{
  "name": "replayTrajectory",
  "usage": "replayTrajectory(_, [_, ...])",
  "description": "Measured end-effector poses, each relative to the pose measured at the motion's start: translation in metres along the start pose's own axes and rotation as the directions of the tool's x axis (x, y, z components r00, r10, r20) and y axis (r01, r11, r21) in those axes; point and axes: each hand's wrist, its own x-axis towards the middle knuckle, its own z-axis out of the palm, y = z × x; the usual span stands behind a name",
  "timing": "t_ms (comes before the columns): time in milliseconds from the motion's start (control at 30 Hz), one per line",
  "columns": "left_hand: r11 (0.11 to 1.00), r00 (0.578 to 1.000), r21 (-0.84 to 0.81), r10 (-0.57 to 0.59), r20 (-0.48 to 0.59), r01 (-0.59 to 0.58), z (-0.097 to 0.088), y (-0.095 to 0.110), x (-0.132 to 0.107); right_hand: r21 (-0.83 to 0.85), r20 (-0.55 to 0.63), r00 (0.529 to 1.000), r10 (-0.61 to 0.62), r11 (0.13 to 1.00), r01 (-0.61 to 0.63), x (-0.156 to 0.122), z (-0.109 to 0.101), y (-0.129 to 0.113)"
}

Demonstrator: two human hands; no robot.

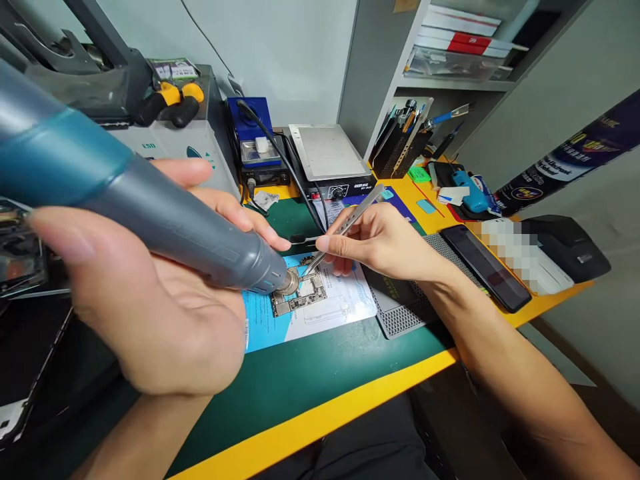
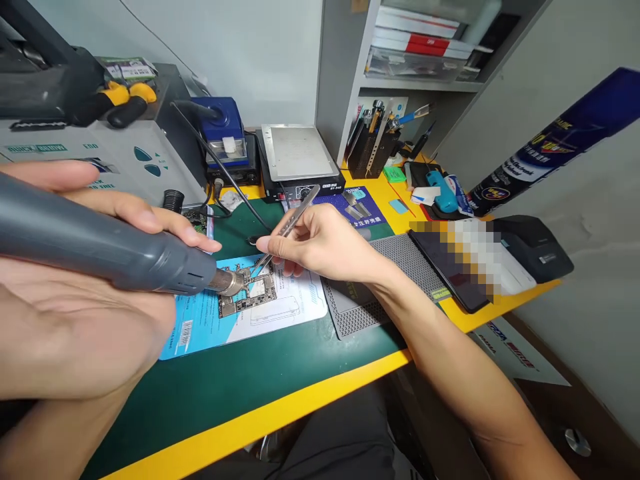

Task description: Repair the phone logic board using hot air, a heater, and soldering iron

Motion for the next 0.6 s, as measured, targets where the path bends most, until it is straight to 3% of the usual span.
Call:
replayTrajectory(100, [0.995,0.996,0.062,0.076,-0.042,-0.074,0.003,0.005,-0.003,0.022,0.003,1.0,0.028,0.999,-0.028,-0.001,0.0,0.0])
replayTrajectory(233, [0.994,0.995,-0.044,0.098,0.003,-0.098,-0.004,0.002,-0.002,0.061,-0.003,0.999,0.049,0.997,-0.048,0.003,0.001,0.003])
replayTrajectory(367, [0.985,0.992,-0.117,0.128,-0.017,-0.129,-0.009,-0.006,0.006,0.072,-0.074,0.996,0.051,0.996,-0.045,0.004,0.004,0.001])
replayTrajectory(500, [0.979,0.986,-0.12,0.166,0.008,-0.164,-0.012,-0.012,0.01,0.029,-0.241,0.969,0.051,0.999,-0.045,-0.022,0.025,-0.01])
replayTrajectory(600, [0.978,0.987,-0.15,0.156,0.047,-0.148,-0.013,-0.014,0.01,-0.047,-0.494,0.867,0.057,0.995,-0.092,-0.052,0.058,-0.011])
